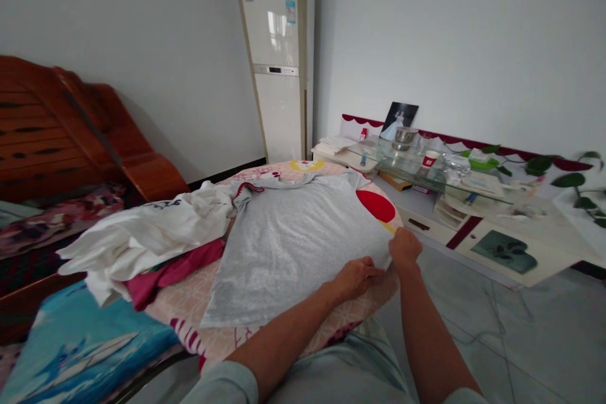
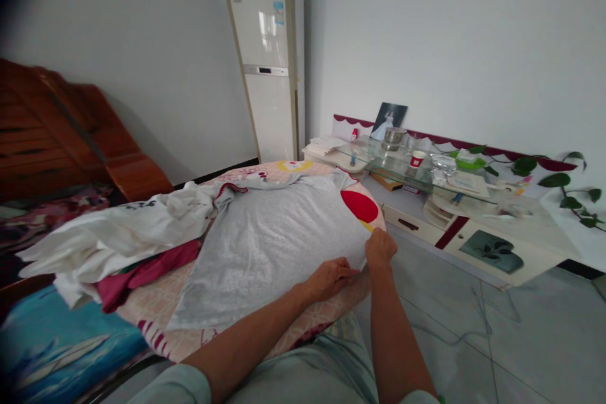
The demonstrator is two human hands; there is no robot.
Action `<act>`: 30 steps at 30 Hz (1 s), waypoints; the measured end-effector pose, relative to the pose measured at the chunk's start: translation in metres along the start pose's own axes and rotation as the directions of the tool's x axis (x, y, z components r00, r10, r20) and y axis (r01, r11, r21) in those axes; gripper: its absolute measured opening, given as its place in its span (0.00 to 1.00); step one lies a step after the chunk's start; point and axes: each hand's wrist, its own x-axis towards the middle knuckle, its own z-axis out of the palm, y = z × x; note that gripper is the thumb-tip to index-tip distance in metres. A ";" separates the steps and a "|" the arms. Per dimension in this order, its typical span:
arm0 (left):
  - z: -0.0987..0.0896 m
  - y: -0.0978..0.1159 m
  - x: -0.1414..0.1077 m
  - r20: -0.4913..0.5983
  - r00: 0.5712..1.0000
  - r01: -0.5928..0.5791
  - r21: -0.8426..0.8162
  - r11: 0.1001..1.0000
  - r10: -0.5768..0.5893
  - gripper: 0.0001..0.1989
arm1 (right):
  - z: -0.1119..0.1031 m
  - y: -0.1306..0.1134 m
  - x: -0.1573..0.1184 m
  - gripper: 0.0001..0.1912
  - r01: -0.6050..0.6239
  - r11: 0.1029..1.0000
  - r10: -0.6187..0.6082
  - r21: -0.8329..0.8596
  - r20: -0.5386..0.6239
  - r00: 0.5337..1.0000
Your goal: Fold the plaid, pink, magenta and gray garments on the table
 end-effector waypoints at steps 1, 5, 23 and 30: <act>0.000 0.000 0.000 -0.002 0.999 -0.032 -0.042 0.999 0.032 0.17 | 0.000 -0.002 -0.001 0.15 -0.018 1.000 0.018 -0.018 -0.007 1.000; -0.014 -0.004 -0.005 0.025 0.993 -0.108 -0.169 0.980 0.114 0.12 | -0.001 -0.022 -0.008 0.17 0.128 0.991 -0.131 -0.039 -0.059 0.990; -0.114 -0.080 -0.112 -0.551 0.694 0.666 0.245 0.705 -0.464 0.22 | 0.022 -0.125 -0.055 0.13 0.628 0.755 -0.647 0.189 0.058 0.761; -0.174 -0.079 -0.203 -0.676 0.228 0.973 0.127 0.193 -0.701 0.16 | 0.028 -0.180 -0.092 0.12 0.748 0.502 -0.842 0.435 0.048 0.537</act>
